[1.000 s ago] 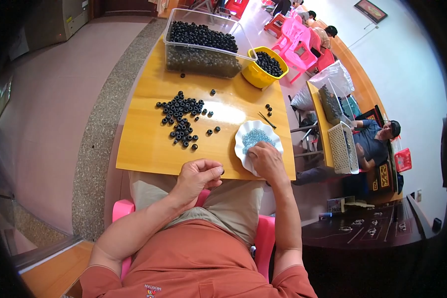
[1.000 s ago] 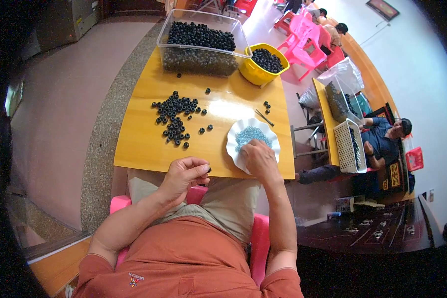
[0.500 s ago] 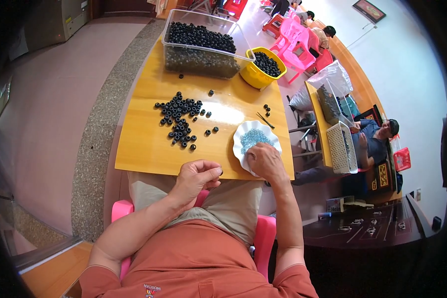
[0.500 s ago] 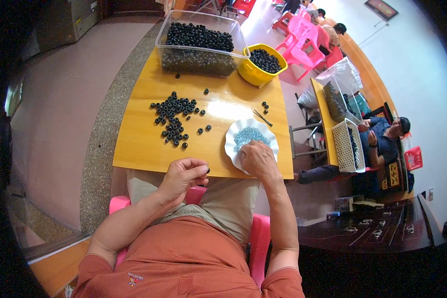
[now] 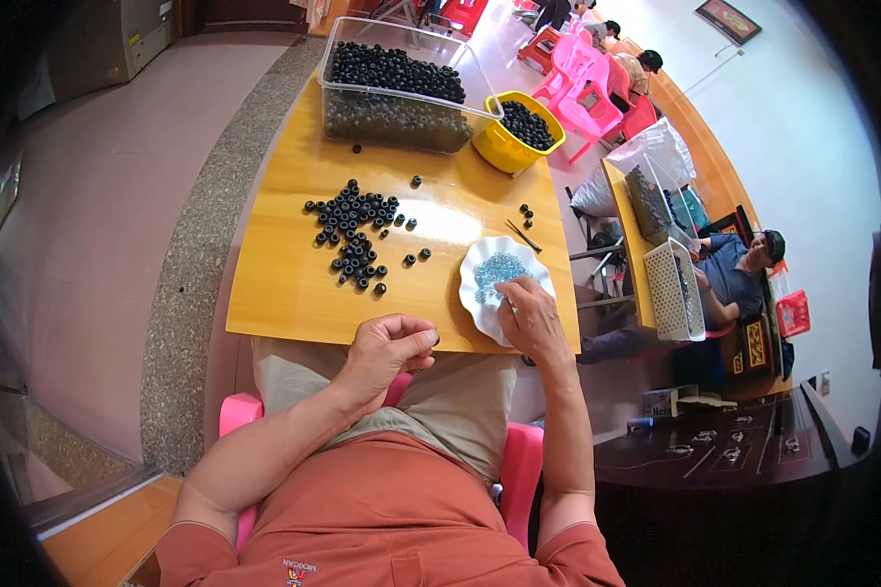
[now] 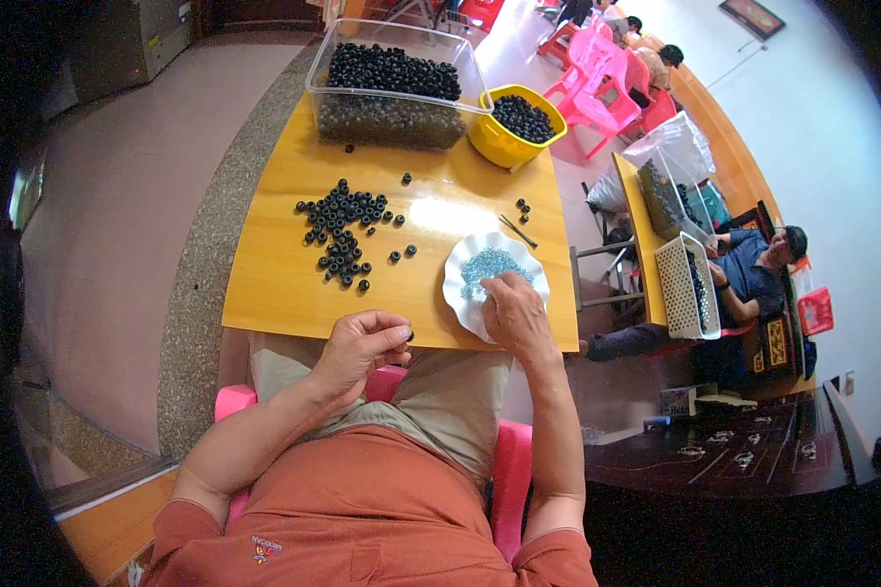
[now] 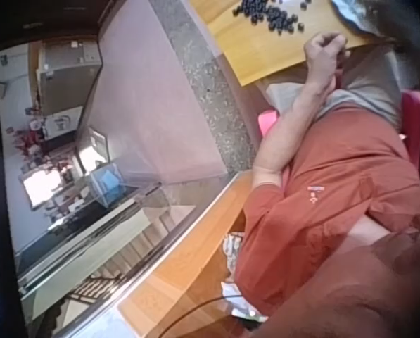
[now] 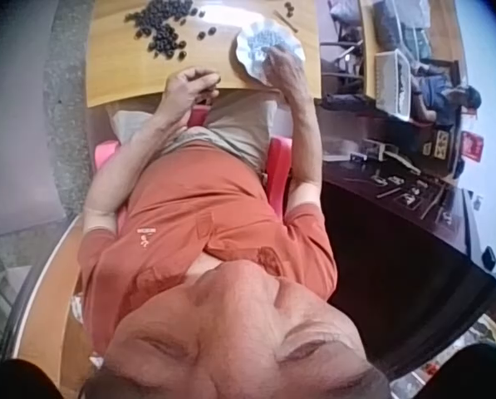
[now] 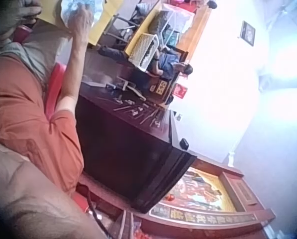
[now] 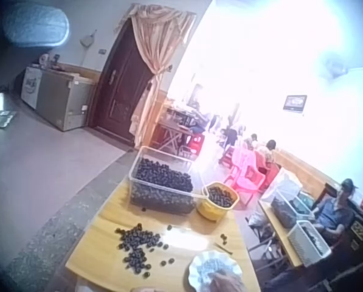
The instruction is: The person is manually inserting small metal pins into black plastic hardware components at a workshop table.
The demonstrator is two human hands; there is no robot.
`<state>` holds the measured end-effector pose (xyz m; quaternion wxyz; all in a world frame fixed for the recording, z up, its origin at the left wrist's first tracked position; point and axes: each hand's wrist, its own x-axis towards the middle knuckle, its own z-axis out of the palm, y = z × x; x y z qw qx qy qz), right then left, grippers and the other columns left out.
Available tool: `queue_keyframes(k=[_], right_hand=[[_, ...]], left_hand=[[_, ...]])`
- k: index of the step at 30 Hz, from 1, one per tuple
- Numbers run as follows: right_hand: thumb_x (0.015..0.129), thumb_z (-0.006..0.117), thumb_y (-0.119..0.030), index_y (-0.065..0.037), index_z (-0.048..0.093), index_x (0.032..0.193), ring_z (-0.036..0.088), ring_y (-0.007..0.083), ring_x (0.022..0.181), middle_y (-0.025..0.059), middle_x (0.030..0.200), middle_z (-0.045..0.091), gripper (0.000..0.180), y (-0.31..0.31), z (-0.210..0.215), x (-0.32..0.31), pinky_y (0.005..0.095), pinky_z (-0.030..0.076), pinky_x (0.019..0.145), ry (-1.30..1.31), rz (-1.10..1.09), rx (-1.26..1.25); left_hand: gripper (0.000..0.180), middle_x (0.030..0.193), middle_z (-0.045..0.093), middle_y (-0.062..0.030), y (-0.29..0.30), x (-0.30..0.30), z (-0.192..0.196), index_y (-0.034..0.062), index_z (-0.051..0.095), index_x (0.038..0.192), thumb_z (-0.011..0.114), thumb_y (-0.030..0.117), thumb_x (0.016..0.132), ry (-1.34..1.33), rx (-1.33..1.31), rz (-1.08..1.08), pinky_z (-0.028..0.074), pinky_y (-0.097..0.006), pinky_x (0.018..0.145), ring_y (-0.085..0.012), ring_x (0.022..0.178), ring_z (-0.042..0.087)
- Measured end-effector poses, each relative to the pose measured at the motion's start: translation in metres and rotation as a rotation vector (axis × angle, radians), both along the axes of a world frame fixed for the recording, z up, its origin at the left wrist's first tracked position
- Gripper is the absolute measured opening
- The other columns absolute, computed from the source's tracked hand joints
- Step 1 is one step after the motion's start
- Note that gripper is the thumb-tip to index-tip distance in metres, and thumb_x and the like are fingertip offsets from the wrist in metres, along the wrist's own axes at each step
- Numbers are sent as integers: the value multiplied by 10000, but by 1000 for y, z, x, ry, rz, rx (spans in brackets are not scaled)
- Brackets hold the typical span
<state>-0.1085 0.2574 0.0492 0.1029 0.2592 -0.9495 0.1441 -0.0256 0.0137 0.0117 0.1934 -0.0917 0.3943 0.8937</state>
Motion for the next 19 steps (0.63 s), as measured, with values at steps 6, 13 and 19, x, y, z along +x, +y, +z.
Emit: queue_keyframes(k=[6, 13, 19], right_hand=[[879, 543, -4, -4, 583, 1051, 596, 379, 871, 195, 954, 584, 176, 4, -9, 3, 424, 485, 760, 25, 14, -204], [856, 633, 45, 8, 599, 964, 594, 143, 730, 84, 839, 596, 119, 6, -22, 13, 262, 486, 665, -101, -33, -494], [878, 662, -33, -76, 682, 974, 618, 204, 757, 66, 952, 657, 107, -13, -24, 34, 259, 496, 711, -518, 154, -981]], left_hand=[[126, 847, 654, -42, 1, 0, -1, 17, 644, 963, 685, 92, 870, 2, -2, -6, 548, -254, 676, -119, 713, 629], [136, 848, 651, -44, 2, 2, 0, 12, 639, 965, 685, 98, 869, -3, -3, -10, 542, -247, 680, -119, 712, 628], [156, 866, 649, -50, 2, 2, 1, 6, 636, 988, 678, 108, 879, 12, -12, -31, 543, -254, 713, -126, 732, 629]])
